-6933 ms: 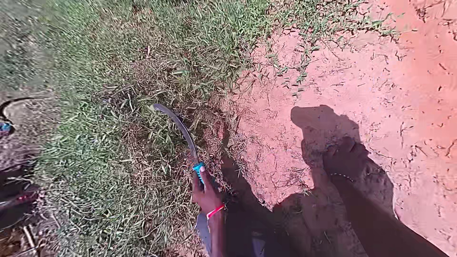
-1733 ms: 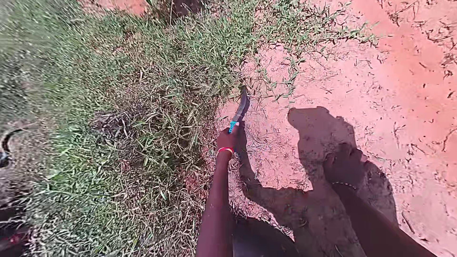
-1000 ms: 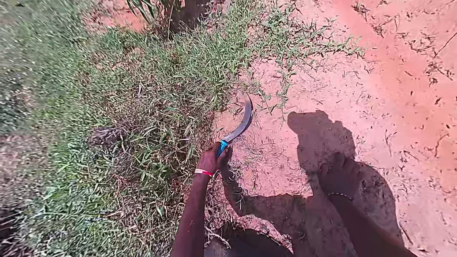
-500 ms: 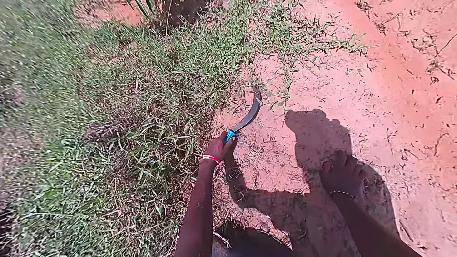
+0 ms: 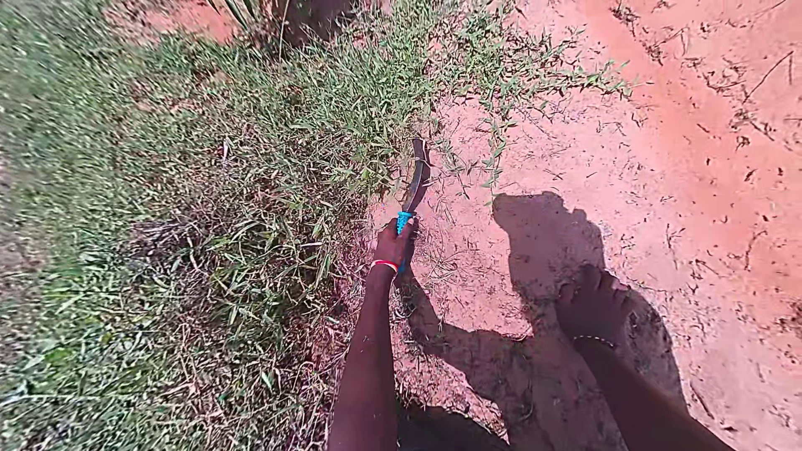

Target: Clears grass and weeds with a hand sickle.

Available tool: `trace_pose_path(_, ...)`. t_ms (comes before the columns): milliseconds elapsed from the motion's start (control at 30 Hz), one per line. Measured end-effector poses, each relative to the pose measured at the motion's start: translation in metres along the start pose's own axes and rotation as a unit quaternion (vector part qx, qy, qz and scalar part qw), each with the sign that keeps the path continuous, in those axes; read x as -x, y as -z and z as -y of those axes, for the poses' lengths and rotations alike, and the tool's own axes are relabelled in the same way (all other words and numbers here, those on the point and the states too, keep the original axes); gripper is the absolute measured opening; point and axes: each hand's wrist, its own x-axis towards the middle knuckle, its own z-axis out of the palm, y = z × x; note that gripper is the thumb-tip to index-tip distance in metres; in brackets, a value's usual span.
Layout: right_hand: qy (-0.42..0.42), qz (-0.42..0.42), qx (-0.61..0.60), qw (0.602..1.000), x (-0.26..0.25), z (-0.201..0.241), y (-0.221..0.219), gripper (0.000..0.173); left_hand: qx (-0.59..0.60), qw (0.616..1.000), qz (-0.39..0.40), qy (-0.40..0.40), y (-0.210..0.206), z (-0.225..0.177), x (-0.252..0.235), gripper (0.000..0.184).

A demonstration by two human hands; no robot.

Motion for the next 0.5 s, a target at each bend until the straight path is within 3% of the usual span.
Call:
trace_pose_path(167, -0.008, 0.023, 0.011, 1.0, 0.0, 0.0, -0.001, 0.066, -0.079, 0.996, 0.009, 0.043, 0.014, -0.024, -0.002, 0.062)
trace_pose_path(333, -0.019, 0.033, 0.021, 0.999, 0.001, 0.001, 0.003, 0.066, -0.115, 0.991, 0.016, 0.066, 0.032, -0.057, -0.02, 0.066)
trace_pose_path(500, -0.018, 0.024, 0.014, 0.999, 0.001, 0.002, 0.002, 0.065, -0.055, 0.996, -0.043, 0.063, 0.006, -0.031, 0.012, 0.072)
